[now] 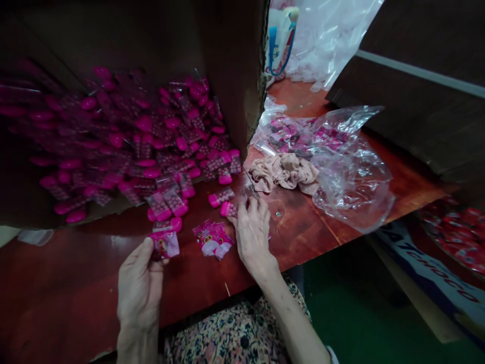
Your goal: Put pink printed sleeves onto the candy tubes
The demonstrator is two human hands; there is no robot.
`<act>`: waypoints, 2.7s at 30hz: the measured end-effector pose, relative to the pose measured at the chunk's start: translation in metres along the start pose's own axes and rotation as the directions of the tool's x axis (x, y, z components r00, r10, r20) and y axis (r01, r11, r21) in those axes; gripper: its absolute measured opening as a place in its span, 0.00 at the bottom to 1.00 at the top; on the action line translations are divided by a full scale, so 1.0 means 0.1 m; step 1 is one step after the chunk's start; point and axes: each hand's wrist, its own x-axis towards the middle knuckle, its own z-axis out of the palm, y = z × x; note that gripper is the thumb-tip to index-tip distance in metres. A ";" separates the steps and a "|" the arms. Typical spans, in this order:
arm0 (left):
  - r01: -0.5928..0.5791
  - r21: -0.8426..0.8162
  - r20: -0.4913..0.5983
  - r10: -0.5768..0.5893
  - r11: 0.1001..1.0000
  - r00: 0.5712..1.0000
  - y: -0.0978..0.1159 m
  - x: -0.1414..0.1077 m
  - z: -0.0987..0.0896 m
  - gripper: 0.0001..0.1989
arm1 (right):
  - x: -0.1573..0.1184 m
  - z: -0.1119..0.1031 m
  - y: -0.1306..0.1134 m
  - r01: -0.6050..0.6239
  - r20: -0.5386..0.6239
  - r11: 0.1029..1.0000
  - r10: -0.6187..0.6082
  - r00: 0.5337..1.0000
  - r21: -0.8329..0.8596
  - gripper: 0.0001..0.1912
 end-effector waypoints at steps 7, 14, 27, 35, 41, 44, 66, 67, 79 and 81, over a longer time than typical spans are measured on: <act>-0.005 -0.039 -0.042 0.003 0.999 0.999 -0.01 -0.07 0.08 0.11 | -0.11 -0.09 -0.18 0.008 0.048 0.978 -0.018 0.999 0.207 0.06; -0.069 -0.019 0.003 0.069 0.997 0.998 -0.01 -0.13 0.18 0.08 | -0.34 -0.33 -0.52 -0.226 0.192 0.770 0.136 0.972 0.597 0.10; -0.110 -0.007 0.022 0.110 0.994 0.994 -0.04 -0.23 0.26 0.08 | -0.45 -0.35 -0.46 -0.137 0.176 0.762 0.031 0.984 0.633 0.08; -0.054 -0.020 0.083 0.056 0.998 0.995 -0.09 -0.21 0.24 0.07 | -0.46 -0.36 -0.28 -0.340 0.397 0.600 0.041 0.917 0.724 0.10; -0.041 0.005 0.141 0.039 0.999 0.989 -0.13 -0.26 0.30 0.11 | -0.46 -0.37 -0.32 -0.337 0.352 0.601 0.098 0.931 0.725 0.11; -0.086 0.026 0.113 0.082 0.996 0.990 -0.15 -0.26 0.33 0.11 | -0.46 -0.36 -0.36 -0.327 0.311 0.605 0.135 0.941 0.726 0.11; 0.359 -0.160 0.220 -0.321 0.920 0.921 -0.24 -0.34 0.52 0.12 | -0.58 -0.16 -0.43 -0.189 0.063 0.562 0.237 0.970 0.805 0.13; 0.353 -0.147 0.206 -0.321 0.924 0.925 -0.24 -0.34 0.54 0.13 | -0.59 -0.15 -0.43 -0.208 0.076 0.550 0.253 0.965 0.809 0.13; 0.260 -0.110 0.140 -0.244 0.959 0.960 -0.32 -0.37 0.58 0.16 | -0.58 -0.09 -0.38 -0.246 0.125 0.557 0.246 0.961 0.793 0.12; 0.228 -0.130 0.181 -0.203 0.965 0.962 -0.30 -0.36 0.57 0.14 | -0.58 -0.09 -0.36 -0.217 0.085 0.614 0.237 0.968 0.759 0.12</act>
